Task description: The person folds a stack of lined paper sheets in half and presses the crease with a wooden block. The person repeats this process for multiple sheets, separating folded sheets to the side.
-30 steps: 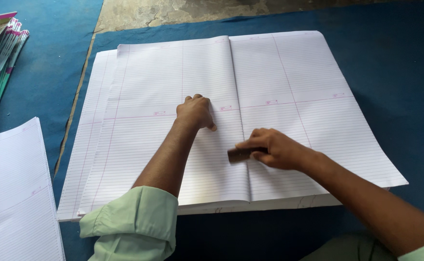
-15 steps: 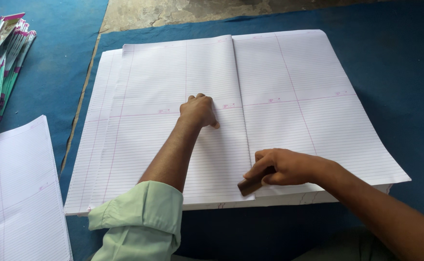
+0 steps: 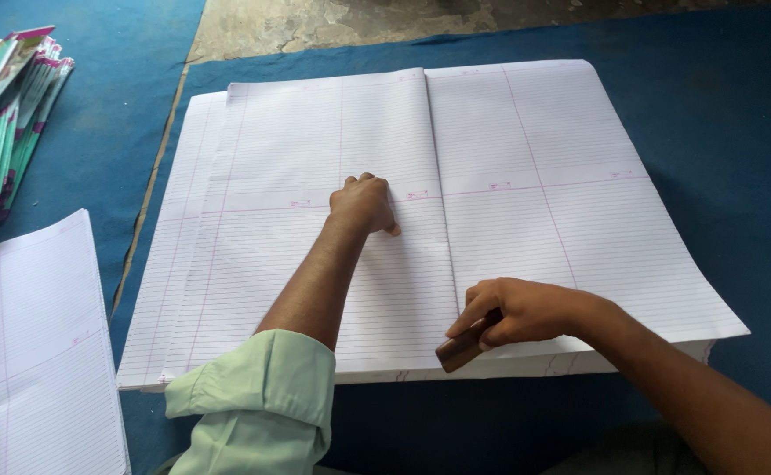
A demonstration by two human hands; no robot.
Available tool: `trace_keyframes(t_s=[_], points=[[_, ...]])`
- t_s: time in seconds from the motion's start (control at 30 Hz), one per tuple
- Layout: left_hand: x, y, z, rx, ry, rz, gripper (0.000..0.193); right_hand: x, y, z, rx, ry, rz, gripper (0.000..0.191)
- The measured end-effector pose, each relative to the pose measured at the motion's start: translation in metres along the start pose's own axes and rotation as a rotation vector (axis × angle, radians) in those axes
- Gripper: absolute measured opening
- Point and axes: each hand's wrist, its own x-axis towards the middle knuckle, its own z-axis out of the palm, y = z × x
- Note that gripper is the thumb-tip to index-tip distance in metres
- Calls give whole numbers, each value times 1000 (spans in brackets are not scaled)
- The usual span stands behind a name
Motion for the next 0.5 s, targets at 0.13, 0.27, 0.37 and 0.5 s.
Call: trace_keyframes(t_s=[0.13,0.27,0.37,0.5], points=[[-3,-1,0,-10,12,-1,70,5,11,-2,151,89,-86,45],[-3,-2,3,-27,33,-8,71,7,16,-7,261,299,5,48],[-5,-4,8,-57,56,-13,70,5,22,-17,424,551,213,44],[-9,-7,13,-96,80,-21,69,-1,50,-35,472,814,235,48]])
